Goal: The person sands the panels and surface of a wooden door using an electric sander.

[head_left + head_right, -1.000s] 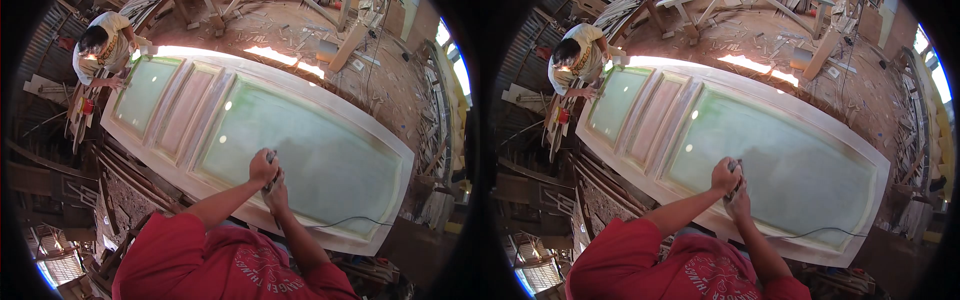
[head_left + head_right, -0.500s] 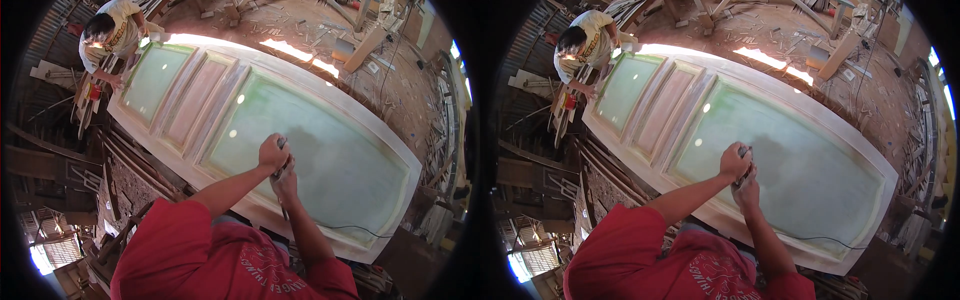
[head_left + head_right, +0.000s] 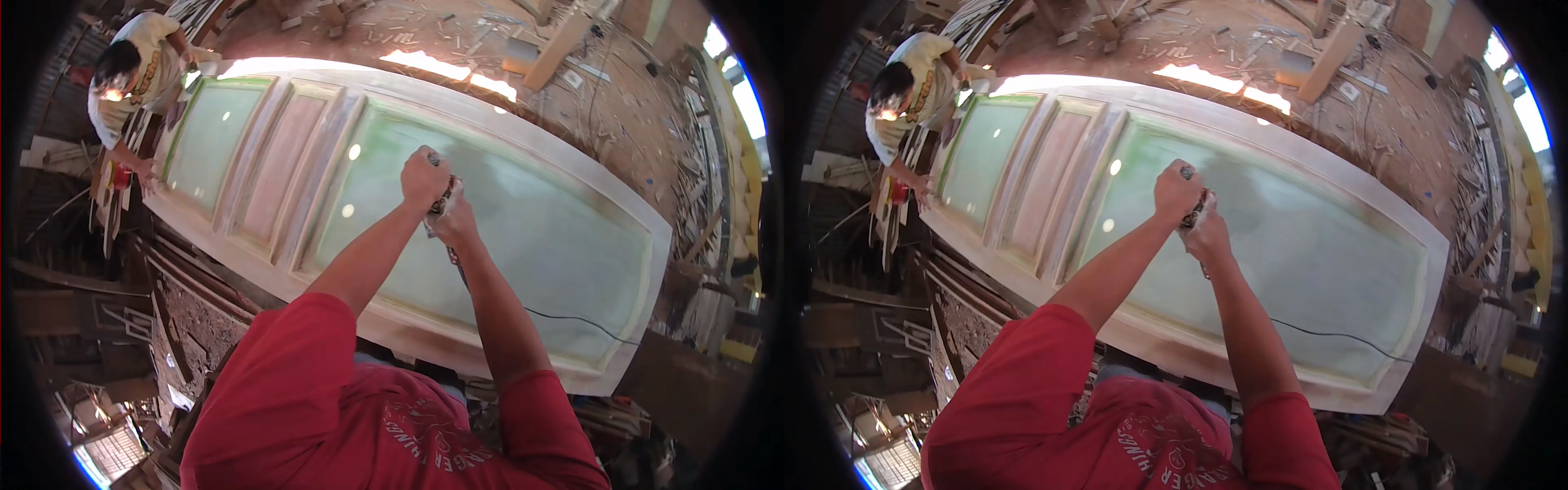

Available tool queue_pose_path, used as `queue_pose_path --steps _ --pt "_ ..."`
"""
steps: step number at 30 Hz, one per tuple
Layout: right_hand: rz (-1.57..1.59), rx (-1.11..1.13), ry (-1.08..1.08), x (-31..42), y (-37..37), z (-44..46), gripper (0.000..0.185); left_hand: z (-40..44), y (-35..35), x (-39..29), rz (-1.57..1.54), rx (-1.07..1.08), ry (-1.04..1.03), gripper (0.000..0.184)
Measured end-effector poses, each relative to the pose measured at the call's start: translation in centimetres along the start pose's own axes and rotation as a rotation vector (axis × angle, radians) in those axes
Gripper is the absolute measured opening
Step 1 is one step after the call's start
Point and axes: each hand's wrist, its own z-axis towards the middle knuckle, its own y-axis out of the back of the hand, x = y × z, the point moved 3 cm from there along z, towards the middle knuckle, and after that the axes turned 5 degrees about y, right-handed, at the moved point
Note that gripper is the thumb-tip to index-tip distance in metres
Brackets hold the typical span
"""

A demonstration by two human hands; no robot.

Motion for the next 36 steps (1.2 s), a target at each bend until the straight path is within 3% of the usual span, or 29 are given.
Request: queue_pose_path --steps 5,6,12,16,24,27,30,36 --pt "-0.077 -0.063 0.037 -1.9 -2.5 -5.5 0.094 -5.3 1.1 2.7 -0.025 0.053 0.019 0.029" --pt "-0.053 -0.001 -0.046 -2.5 -3.1 -7.0 0.097 -6.7 1.3 3.5 -0.015 0.035 -0.003 0.029" --pt "0.021 -0.075 0.174 -5.3 -7.0 -16.8 0.103 -16.0 3.9 7.3 -0.015 0.010 -0.026 0.032" --pt "-0.003 0.001 0.087 -4.2 -7.4 -19.0 0.103 -17.5 5.0 8.4 -0.016 0.004 -0.046 0.033" --pt "-0.036 -0.042 0.140 -4.3 -7.5 -10.9 0.098 -10.2 4.0 6.4 -0.012 0.005 -0.002 0.031" --pt "-0.092 -0.107 0.149 -3.0 -5.8 -6.7 0.093 -6.1 3.0 4.4 -0.046 0.025 0.044 0.030" --pt "-0.105 -0.028 0.030 -1.2 -3.3 -2.2 0.091 -2.2 1.8 2.4 -0.015 0.022 0.049 0.031" --pt "0.010 -0.036 0.058 -1.0 0.4 3.1 0.092 2.5 -0.8 -1.5 0.061 0.022 0.001 0.032"
